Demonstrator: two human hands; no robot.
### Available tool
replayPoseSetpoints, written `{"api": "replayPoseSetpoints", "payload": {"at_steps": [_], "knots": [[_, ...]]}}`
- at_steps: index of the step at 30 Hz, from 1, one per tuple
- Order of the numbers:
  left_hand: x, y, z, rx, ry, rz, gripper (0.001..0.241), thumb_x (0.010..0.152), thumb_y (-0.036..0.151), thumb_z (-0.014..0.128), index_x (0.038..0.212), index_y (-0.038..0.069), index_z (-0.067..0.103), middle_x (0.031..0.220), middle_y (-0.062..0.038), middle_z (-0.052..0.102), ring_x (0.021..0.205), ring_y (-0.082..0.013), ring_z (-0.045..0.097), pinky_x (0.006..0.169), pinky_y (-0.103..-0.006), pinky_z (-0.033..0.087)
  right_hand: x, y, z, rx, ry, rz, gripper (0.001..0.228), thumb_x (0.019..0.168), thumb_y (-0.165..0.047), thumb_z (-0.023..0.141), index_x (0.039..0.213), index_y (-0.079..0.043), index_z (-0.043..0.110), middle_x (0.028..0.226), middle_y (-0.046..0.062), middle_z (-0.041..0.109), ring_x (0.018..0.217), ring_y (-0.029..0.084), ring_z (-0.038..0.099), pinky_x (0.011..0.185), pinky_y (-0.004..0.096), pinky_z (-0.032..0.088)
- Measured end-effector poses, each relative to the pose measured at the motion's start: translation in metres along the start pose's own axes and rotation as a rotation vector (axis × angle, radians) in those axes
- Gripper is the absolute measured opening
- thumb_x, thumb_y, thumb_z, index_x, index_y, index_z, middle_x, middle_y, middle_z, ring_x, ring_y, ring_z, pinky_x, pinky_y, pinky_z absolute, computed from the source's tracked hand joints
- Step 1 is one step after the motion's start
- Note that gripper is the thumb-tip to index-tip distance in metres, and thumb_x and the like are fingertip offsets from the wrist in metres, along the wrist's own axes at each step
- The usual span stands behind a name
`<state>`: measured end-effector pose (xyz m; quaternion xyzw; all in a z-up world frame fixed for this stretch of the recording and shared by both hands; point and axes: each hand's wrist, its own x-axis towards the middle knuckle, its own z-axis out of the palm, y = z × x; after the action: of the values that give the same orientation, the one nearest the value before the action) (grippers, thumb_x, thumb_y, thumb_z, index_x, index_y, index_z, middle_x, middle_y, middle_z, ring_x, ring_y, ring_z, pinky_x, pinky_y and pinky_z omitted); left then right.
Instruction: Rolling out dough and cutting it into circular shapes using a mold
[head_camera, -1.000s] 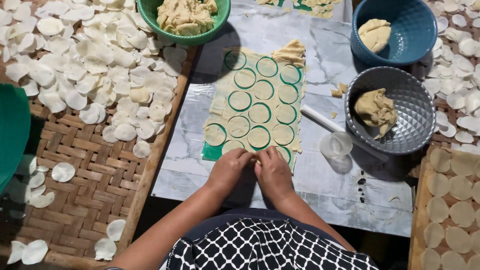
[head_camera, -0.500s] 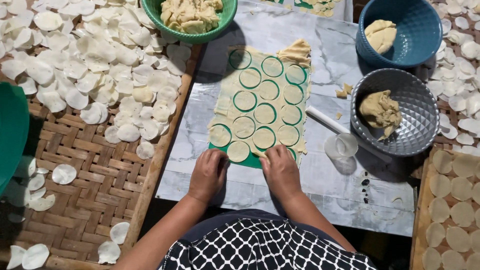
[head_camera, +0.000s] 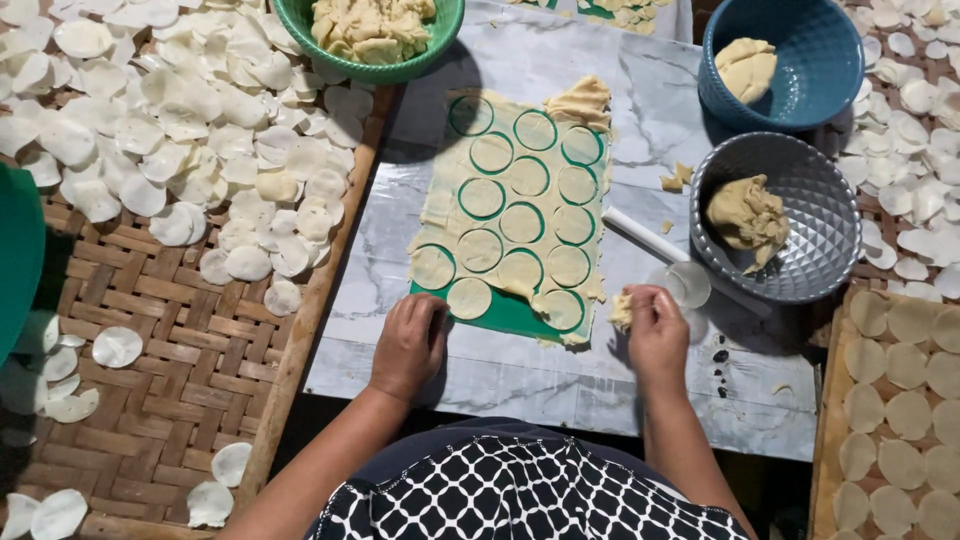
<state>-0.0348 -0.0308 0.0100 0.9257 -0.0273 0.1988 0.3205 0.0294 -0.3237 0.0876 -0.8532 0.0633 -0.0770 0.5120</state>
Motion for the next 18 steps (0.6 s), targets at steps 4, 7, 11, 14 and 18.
{"api": "replayPoseSetpoints", "payload": {"at_steps": [4,7,11,14,18], "knots": [[0.001,0.002,0.000,0.008,0.012,0.014,0.028,0.085,0.008,0.068,0.109,0.019,0.059,0.102,-0.005,0.059,0.097,-0.0306,0.065,0.085,-0.0419,0.054,-0.017,0.035,0.017,-0.222,-0.141,-0.189,0.023,0.087,-0.026,0.082,0.104,-0.012,0.071,0.105,0.008,0.069,0.097,0.035,0.070,0.088,0.045,0.055],[0.001,0.002,0.003,0.013,0.020,0.014,0.029,0.085,0.009,0.069,0.109,0.019,0.059,0.102,-0.005,0.059,0.096,-0.0303,0.065,0.085,-0.0418,0.054,-0.030,0.037,0.023,-0.513,-0.173,-0.414,0.038,0.082,-0.027,0.082,0.114,-0.013,0.067,0.109,0.009,0.059,0.101,0.036,0.066,0.090,0.047,0.055],[-0.002,0.000,0.002,0.048,0.016,0.015,0.025,0.087,0.011,0.069,0.108,0.020,0.060,0.101,-0.003,0.059,0.095,-0.0290,0.065,0.084,-0.0408,0.054,-0.021,0.001,0.026,-0.284,-0.113,-0.394,0.031,0.094,-0.008,0.068,0.123,-0.002,0.062,0.107,0.021,0.064,0.097,0.045,0.067,0.085,0.050,0.056],[0.000,0.001,0.004,0.052,0.030,0.028,0.022,0.088,0.012,0.068,0.107,0.020,0.060,0.101,-0.003,0.059,0.094,-0.0287,0.065,0.082,-0.0404,0.054,-0.012,-0.015,0.046,-0.197,-0.193,-0.437,0.023,0.093,-0.011,0.071,0.115,-0.008,0.064,0.106,0.014,0.068,0.097,0.040,0.071,0.082,0.045,0.059],[0.000,-0.001,0.005,0.057,0.054,0.035,0.022,0.088,0.012,0.069,0.107,0.020,0.060,0.101,-0.004,0.060,0.093,-0.0290,0.066,0.081,-0.0407,0.054,-0.008,0.023,0.085,-0.612,-0.300,-0.699,0.026,0.092,-0.036,0.069,0.115,-0.022,0.065,0.112,0.003,0.063,0.109,0.028,0.065,0.084,0.042,0.053]]}}
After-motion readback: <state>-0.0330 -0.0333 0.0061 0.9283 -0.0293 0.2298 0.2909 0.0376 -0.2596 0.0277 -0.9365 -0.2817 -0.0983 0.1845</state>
